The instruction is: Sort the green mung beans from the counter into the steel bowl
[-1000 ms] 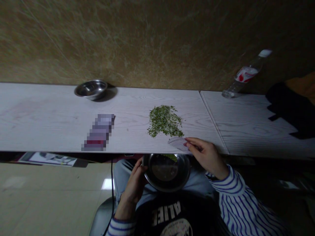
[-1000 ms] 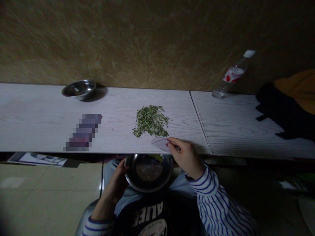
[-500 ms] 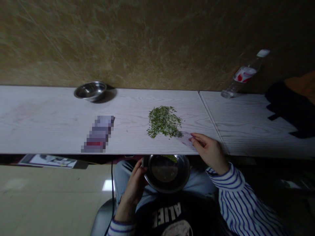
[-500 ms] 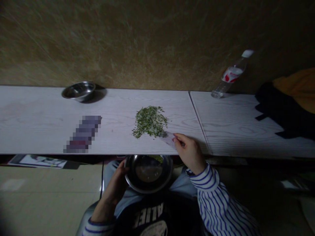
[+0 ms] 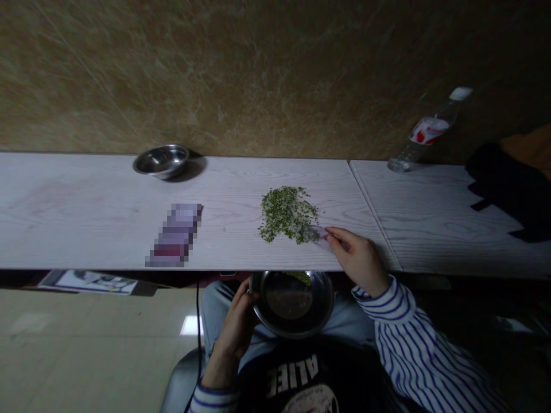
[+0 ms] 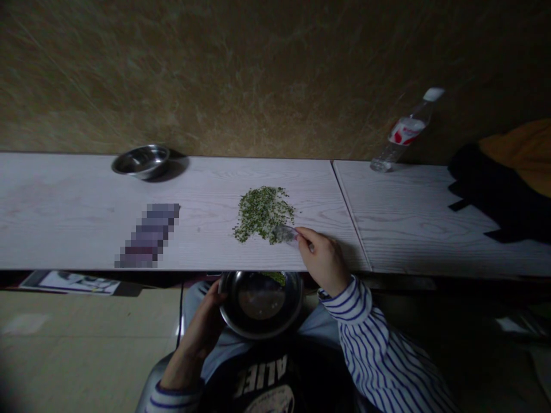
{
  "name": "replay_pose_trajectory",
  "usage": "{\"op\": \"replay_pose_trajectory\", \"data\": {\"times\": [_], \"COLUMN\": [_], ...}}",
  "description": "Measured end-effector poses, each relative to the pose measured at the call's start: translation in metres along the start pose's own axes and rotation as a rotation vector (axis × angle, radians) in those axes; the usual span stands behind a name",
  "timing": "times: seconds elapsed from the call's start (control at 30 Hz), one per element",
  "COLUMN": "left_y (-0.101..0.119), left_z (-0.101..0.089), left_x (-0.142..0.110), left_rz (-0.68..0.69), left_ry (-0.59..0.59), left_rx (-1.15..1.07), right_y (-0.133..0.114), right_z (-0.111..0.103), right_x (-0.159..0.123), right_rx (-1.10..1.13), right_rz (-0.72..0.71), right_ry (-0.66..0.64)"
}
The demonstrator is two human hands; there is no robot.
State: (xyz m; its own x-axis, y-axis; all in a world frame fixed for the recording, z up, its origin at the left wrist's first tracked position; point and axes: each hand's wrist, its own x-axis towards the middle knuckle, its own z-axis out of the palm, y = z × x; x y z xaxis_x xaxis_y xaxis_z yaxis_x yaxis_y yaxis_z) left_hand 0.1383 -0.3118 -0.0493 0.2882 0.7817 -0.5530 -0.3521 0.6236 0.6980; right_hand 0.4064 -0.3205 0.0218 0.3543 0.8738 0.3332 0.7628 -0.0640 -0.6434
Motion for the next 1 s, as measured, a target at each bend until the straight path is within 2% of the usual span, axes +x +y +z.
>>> {"op": "replay_pose_trajectory", "data": {"times": [0.27,0.7,1.0], "left_y": [0.0,-0.002,-0.003], "left_z": [0.002,0.003,0.001], "left_x": [-0.001,0.001,0.003], "left_rz": [0.004,-0.021,-0.006], "left_ry": [-0.032,0.004,-0.028], "left_rx": [-0.006,0.009,-0.013], "right_y": [-0.004,0.008,0.012], "right_z": [-0.004,-0.021,-0.017], "right_x": [-0.009,-0.022,-0.032], "right_rx": [0.086,0.099,0.085], "right_rz": [-0.006,0.064,0.062], "right_ry": [-0.059,-0.013,-0.09]}}
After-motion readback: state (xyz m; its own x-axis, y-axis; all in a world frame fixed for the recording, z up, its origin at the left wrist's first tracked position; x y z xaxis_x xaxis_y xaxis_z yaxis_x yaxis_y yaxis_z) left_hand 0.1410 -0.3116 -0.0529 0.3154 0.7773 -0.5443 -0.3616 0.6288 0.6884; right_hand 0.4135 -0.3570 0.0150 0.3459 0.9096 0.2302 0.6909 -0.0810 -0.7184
